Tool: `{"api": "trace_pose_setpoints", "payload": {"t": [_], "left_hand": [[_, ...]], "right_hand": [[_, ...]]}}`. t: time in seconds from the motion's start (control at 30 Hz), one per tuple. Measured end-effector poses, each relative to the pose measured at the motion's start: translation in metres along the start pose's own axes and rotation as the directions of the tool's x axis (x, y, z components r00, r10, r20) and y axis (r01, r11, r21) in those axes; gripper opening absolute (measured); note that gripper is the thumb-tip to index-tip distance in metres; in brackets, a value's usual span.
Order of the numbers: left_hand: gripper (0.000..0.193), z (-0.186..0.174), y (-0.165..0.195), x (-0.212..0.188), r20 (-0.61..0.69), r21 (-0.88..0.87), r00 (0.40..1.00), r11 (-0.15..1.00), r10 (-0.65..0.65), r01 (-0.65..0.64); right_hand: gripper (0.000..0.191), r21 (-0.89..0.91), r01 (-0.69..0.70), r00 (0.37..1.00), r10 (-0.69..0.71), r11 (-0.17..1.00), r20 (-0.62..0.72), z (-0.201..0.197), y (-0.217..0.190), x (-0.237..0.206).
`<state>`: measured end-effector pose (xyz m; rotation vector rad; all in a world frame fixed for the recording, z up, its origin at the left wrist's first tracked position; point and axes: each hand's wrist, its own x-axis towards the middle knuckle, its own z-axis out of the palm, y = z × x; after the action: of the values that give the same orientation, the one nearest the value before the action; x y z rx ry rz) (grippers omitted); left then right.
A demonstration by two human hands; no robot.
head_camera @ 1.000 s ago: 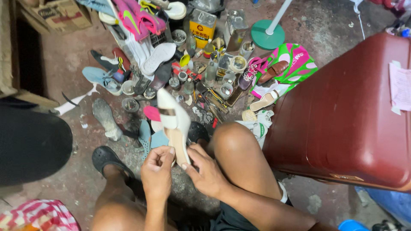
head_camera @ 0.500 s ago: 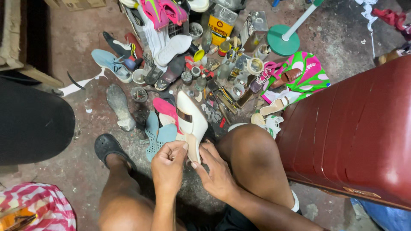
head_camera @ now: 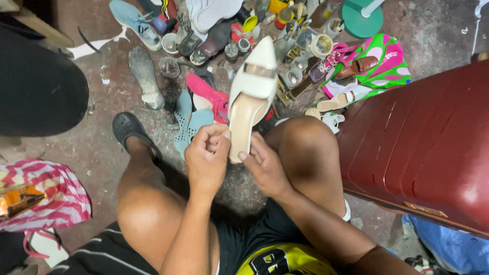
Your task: The person trims a light blue plastic sandal sole with scissors, then applies glue to the sole and rubs it with a cloth. The person then picks up a white slip-on shoe, removes its insole, and inspects the interior.
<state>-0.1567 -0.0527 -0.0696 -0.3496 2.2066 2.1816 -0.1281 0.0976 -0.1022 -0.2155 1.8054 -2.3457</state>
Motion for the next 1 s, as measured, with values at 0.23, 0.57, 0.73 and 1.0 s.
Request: {"api": "trace_pose_setpoints", "payload": {"t": [0.23, 0.57, 0.73, 1.0], "left_hand": [[0.013, -0.004, 0.01, -0.004, 0.065, -0.056, 0.995, 0.996, 0.076, -0.073], [0.012, -0.017, 0.023, -0.014, 0.026, 0.236, 0.88, 0.853, 0.474, -0.466], [0.014, -0.02, 0.031, -0.017, 0.023, 0.286, 0.873, 0.834, 0.486, -0.472], [0.012, -0.025, 0.026, -0.014, -0.046, 0.312, 0.877, 0.841, 0.478, -0.442]], "right_hand": [[0.058, 0.335, -0.17, 0.985, 0.171, 0.927, 0.026, -0.007, -0.009, -0.002], [0.056, 0.243, -0.143, 0.99, 0.14, 0.959, 0.028, -0.007, -0.012, -0.005], [0.05, 0.276, -0.167, 0.986, 0.161, 0.947, 0.043, -0.012, -0.014, -0.007], [0.051, 0.201, -0.256, 0.967, 0.251, 0.946, 0.05, -0.016, -0.016, -0.01]]}}
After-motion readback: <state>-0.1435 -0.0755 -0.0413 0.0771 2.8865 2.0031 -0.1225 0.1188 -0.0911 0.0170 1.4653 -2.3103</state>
